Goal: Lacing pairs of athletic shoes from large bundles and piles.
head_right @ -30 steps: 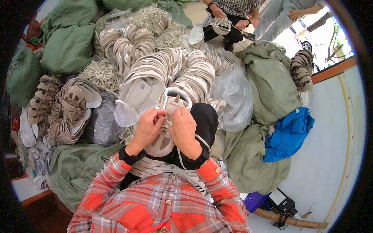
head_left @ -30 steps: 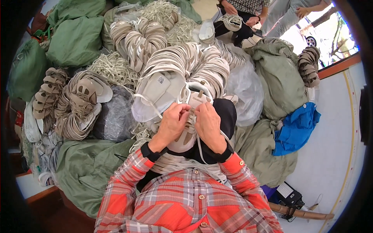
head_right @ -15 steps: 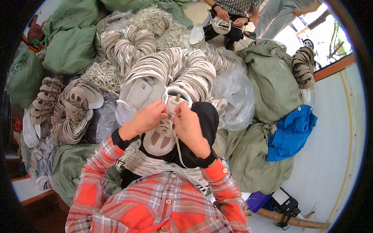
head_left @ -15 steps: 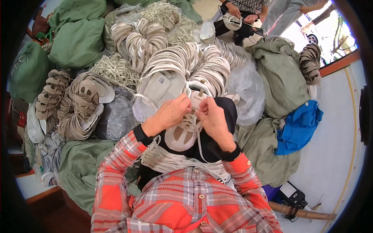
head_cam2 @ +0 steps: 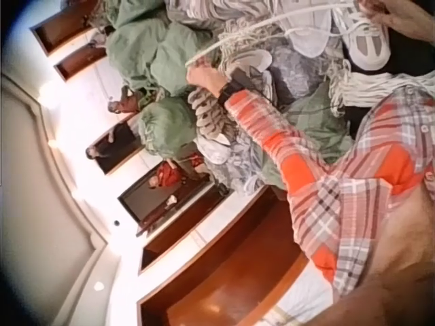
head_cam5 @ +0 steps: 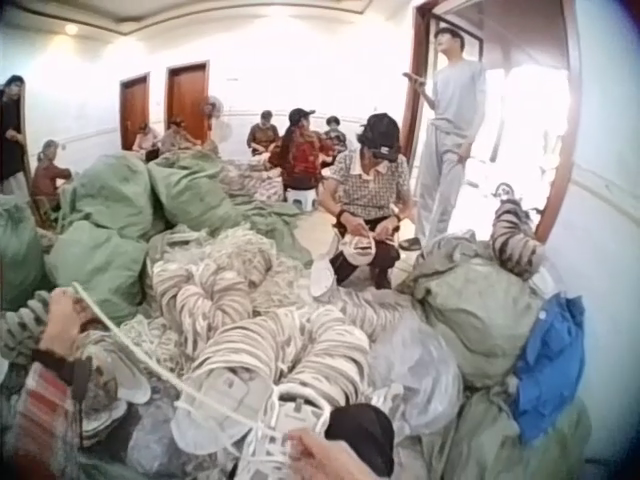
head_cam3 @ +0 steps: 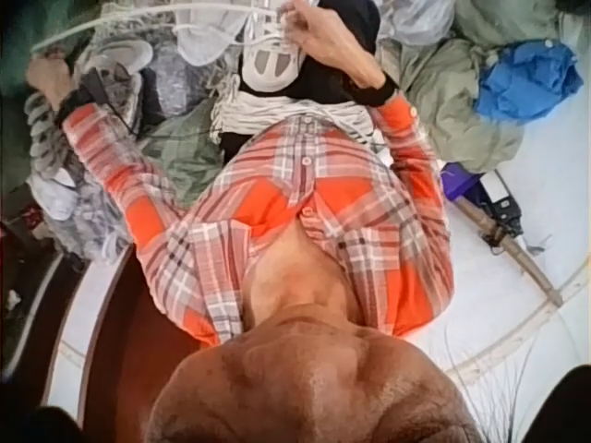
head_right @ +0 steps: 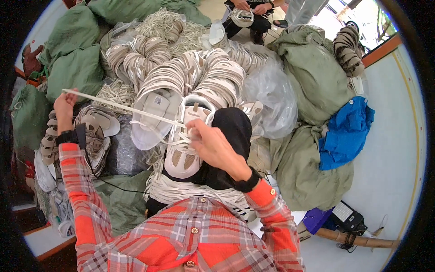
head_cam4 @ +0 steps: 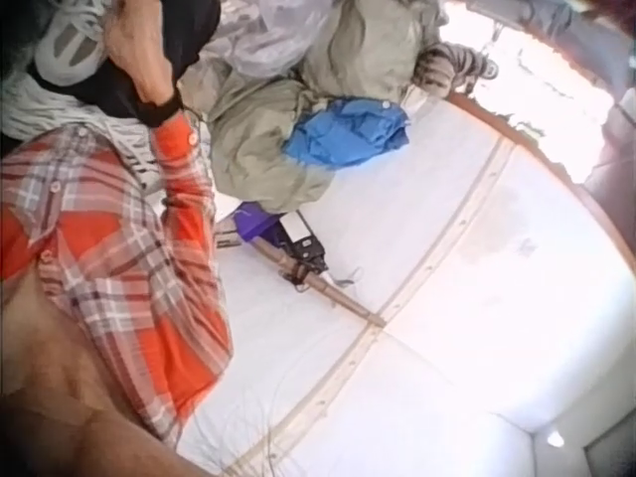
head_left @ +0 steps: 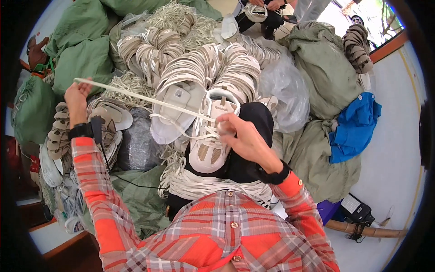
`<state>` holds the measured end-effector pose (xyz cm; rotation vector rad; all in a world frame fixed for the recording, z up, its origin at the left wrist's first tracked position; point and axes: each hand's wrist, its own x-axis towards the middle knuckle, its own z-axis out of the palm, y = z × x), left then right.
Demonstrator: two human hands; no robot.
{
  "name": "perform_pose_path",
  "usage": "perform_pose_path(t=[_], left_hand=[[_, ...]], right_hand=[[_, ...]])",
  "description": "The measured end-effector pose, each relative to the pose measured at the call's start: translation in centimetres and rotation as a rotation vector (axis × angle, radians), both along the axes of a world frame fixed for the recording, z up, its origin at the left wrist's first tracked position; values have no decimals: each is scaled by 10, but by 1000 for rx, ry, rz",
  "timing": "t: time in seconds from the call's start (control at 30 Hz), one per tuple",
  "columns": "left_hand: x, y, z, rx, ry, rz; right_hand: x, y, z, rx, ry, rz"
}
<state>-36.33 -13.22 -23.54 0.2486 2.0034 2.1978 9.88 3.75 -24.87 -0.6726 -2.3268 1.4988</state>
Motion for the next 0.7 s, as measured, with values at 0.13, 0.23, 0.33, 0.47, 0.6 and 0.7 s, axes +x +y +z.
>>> perform_pose_path(t=[0.13,0.23,0.33,0.47,0.6,0.7], left_hand=[[-156,-136,14,459,-147,3],[-169,-118,21,332,-89,72],[-130,-65,8,182,-28,61],[-116,-70,11,-347,50,-17],[-95,-64,-12,-939,1321,418],[-74,-61,-35,-1098,1277,238]], right_hand=[[-8,29,-4,326,152,-215],[-10,34,-8,164,54,-220],[-27,25,-20,70,-124,-45],[-63,8,-42,197,-135,119],[-81,-17,-56,503,-86,273],[-76,-74,-23,582,-29,412]])
